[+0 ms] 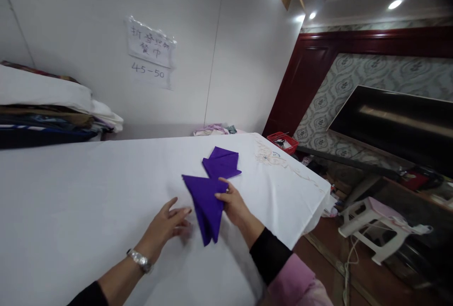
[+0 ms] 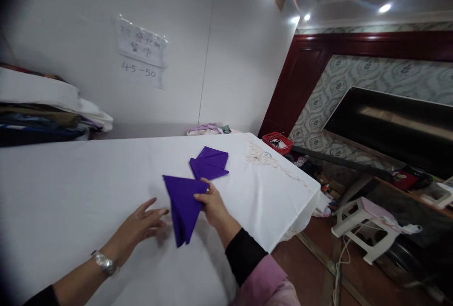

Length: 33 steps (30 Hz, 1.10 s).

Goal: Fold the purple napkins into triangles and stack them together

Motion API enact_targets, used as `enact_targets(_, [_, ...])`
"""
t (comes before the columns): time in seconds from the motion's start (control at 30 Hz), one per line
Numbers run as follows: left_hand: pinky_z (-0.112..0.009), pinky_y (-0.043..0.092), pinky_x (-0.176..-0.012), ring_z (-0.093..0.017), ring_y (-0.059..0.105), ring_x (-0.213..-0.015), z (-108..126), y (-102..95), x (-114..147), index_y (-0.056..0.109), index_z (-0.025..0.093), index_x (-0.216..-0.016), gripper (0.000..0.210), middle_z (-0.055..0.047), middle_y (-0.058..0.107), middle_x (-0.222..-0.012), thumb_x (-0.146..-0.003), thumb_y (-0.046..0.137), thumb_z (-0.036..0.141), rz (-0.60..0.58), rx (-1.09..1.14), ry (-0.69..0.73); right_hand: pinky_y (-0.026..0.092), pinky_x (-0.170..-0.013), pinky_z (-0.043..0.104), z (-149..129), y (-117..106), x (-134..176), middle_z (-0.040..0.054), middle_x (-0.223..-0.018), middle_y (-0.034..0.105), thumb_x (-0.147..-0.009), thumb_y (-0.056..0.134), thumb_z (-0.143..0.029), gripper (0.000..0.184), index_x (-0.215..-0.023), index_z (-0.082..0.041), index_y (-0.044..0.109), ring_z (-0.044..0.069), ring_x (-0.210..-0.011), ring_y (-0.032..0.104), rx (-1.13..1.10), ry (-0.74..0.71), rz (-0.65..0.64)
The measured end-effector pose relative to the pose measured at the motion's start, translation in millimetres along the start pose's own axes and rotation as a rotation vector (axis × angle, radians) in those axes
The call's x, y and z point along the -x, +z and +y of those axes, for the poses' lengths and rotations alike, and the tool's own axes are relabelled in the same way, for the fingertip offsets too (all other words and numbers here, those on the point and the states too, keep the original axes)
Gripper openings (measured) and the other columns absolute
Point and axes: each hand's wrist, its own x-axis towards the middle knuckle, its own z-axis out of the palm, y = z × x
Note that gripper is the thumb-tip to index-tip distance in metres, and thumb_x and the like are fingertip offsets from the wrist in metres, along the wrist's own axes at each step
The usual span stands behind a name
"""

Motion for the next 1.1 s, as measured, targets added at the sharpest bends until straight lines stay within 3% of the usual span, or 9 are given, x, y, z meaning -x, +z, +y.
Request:
enact_targets(0.1, [-0.032, 0.055, -0.066, -0.019, 0.064, -0.072, -25.9, -7.3, -5.9, 0.032, 0.017, -0.135, 0.088, -0.007, 0.065, -0.095, -0.063, 0.069, 0.052, 0.005, -0.146, 0.056, 0.05, -0.059, 0.026, -34.8, -45.7, -28.2, 0.0002, -0.092, 0.063, -0.052, 0.073, -0.018, 0.074, -0.12, -0.026, 0.045, 0.016, -0.073, 0.06, 0.019, -0.16, 0.156])
enact_targets(0.2, [-0.032, 0.053, -0.076, -0.021, 0.064, -0.083, -50.6, -14.5, -8.5, 0.039, 0.023, -0.131, 0.076, -0.003, 0.065, -0.09, -0.066, 0.063, 0.053, -0.01, -0.264, 0.17, 0.051, -0.06, 0.026, -67.6, -94.1, -61.6, -0.0012, -0.092, 0.062, -0.054, 0.07, -0.018, 0.068, -0.117, -0.028, 0.045, 0.014, -0.072, 0.06, 0.049, -0.306, 0.354])
enact_targets(0.3, [-0.031, 0.051, -0.079, -0.021, 0.064, -0.084, -62.7, -16.5, -8.8, 0.046, 0.03, -0.126, 0.063, 0.0, 0.067, -0.091, -0.068, 0.06, 0.051, 0.002, -0.406, 0.226, 0.052, -0.062, 0.027, -87.0, -132.5, -93.9, -0.0028, -0.088, 0.06, -0.054, 0.065, -0.016, 0.063, -0.113, -0.027, 0.045, 0.012, -0.07, 0.059, 0.066, -0.369, 0.533])
enact_targets(0.4, [-0.031, 0.051, -0.077, -0.022, 0.064, -0.083, -65.9, -16.8, -9.7, 0.049, 0.032, -0.123, 0.061, 0.001, 0.067, -0.09, -0.067, 0.062, 0.05, 0.024, -0.427, 0.236, 0.052, -0.062, 0.028, -94.0, -158.3, -122.2, -0.0039, -0.084, 0.059, -0.054, 0.063, -0.015, 0.057, -0.107, -0.026, 0.046, 0.012, -0.069, 0.058, 0.072, -0.377, 0.622])
enact_targets(0.6, [-0.028, 0.05, -0.078, -0.018, 0.063, -0.082, -76.6, -22.8, -14.7, 0.042, 0.03, -0.129, 0.06, 0.002, 0.065, -0.089, -0.075, 0.053, 0.054, -0.001, -0.529, 0.268, 0.052, -0.06, 0.026, -95.2, -186.2, -174.4, -0.0049, -0.086, 0.061, -0.058, 0.062, -0.016, 0.055, -0.108, -0.028, 0.043, 0.012, -0.072, 0.06, 0.09, -0.413, 0.655])
enact_targets(0.77, [-0.027, 0.05, -0.077, -0.016, 0.063, -0.082, -90.4, -28.7, -19.6, 0.036, 0.03, -0.132, 0.058, 0.002, 0.064, -0.088, -0.079, 0.045, 0.055, -0.037, -0.593, 0.319, 0.053, -0.059, 0.029, -69.6, -196.7, -206.9, -0.0048, -0.082, 0.062, -0.059, 0.061, -0.016, 0.051, -0.106, -0.027, 0.045, 0.013, -0.068, 0.06, 0.117, -0.358, 0.657])
enact_targets(0.93, [-0.026, 0.051, -0.075, -0.015, 0.063, -0.079, -91.2, -29.7, -19.4, 0.038, 0.031, -0.13, 0.058, 0.003, 0.064, -0.085, -0.079, 0.045, 0.055, -0.031, -0.585, 0.303, 0.051, -0.055, 0.028, -45.3, -207.0, -217.4, -0.0036, -0.074, 0.061, -0.057, 0.062, -0.015, 0.047, -0.101, -0.023, 0.048, 0.014, -0.062, 0.06, 0.167, -0.267, 0.644])
enact_targets(1.1, [-0.024, 0.052, -0.071, -0.015, 0.063, -0.075, -86.0, -27.9, -16.5, 0.045, 0.03, -0.128, 0.06, 0.003, 0.065, -0.08, -0.074, 0.052, 0.055, 0.008, -0.534, 0.311, 0.051, -0.052, 0.027, -47.6, -217.9, -218.0, -0.0029, -0.074, 0.062, -0.056, 0.061, -0.013, 0.045, -0.099, -0.022, 0.049, 0.014, -0.058, 0.059, 0.228, -0.237, 0.59])
